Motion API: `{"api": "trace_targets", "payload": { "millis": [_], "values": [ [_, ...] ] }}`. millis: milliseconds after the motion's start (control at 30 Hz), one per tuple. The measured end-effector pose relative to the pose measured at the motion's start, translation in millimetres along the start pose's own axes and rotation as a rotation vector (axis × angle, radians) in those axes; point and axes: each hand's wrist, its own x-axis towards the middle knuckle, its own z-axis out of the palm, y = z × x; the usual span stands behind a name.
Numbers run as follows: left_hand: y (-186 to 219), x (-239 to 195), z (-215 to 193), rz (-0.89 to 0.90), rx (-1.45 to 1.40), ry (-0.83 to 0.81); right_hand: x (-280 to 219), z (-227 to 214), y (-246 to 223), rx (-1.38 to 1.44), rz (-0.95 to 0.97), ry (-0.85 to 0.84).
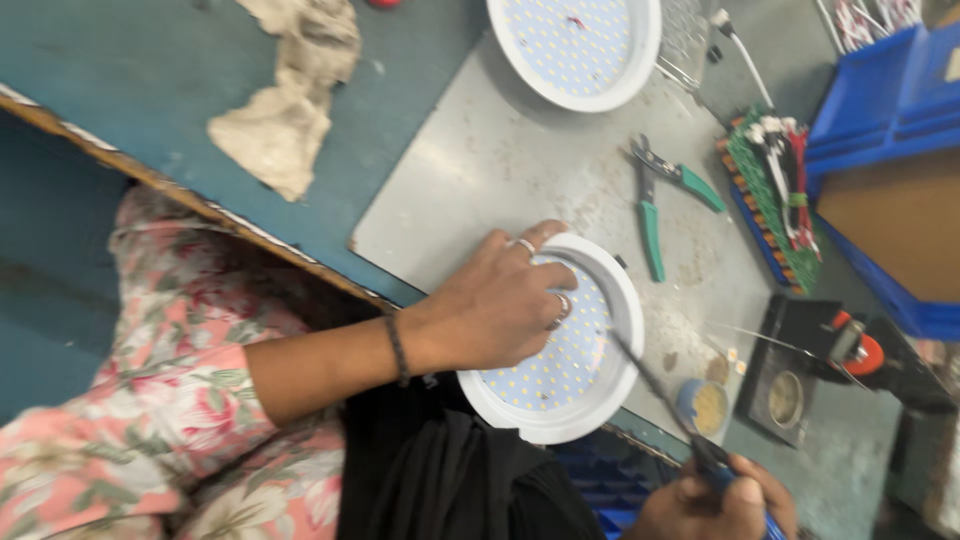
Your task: The person uses a soldering iron to attach small LED components to a circular LED panel. They repeatedly dip the soldering iron into a small container of solder paste and apply it to the contact points on the panel while holding the panel steady with the other hand.
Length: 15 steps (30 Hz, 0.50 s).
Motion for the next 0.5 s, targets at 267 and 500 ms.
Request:
{"api": "trace_targets", "payload": {
  "millis": [267, 500],
  "values": [
    [-5.0, 9.9, -12.6, 0.002, -0.176, 0.159, -31.8, 61.0, 20.2, 0.459, 0.443, 0.227],
    [-31.3, 29.1, -25.5, -0.314, -0.119, -0.327, -36.8, 101.7, 40.2, 0.397, 0.202, 0.309]
  ]
}}
